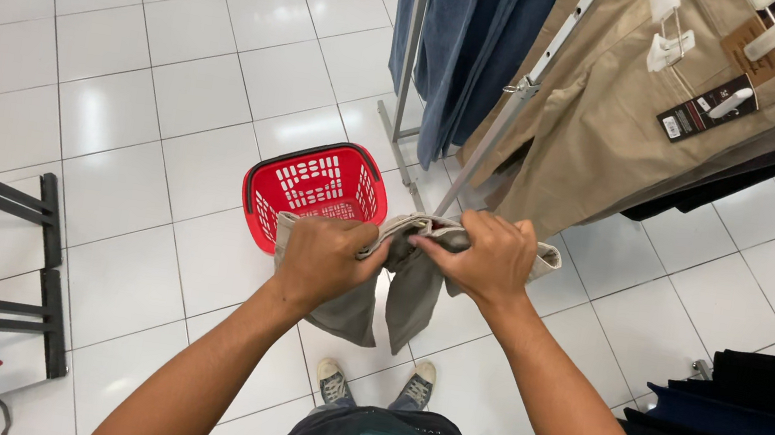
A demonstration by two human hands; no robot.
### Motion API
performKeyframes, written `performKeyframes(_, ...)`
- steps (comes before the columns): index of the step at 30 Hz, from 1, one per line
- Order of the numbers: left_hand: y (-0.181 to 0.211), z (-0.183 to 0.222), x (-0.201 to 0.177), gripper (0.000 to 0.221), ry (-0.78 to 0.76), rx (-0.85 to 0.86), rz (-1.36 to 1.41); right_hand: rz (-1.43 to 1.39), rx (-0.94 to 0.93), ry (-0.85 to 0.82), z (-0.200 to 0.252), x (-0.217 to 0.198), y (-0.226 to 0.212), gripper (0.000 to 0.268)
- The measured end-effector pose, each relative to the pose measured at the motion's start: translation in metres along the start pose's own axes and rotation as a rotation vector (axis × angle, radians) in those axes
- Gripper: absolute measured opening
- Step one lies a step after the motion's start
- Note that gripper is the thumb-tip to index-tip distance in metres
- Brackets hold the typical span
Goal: The person takes a pair of folded pants from a red shopping basket, unfolds them, places them onto a white plastic hanger, and then hangs the pants on a metal display rack.
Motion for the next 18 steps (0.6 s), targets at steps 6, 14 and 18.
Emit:
performKeyframes(6,-0.021,-0.001,-0.021,0.025,-0.057,0.109,0.117,-0.096,-0.069,-0.062,0.008,0.023,0.01,0.052)
performKeyframes(14,-0.032,0.005,-0.04,0.021,-0.048,0.076,0.132,-0.184,-0.156,-0.114,0.0,0.024,-0.005,0.039)
performKeyframes(18,-0.039,0.014,-0.029,0.022,-0.046,0.079,0.108,-0.094,-0.045,-0.058,-0.002,0.015,-0.02,0.061)
Point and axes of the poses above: each hand's wrist, its own z-axis away from the middle knuckle, its own x-axis out of the palm, y = z × x, the point moved 2 cm from there along -z, towards the middle knuckle
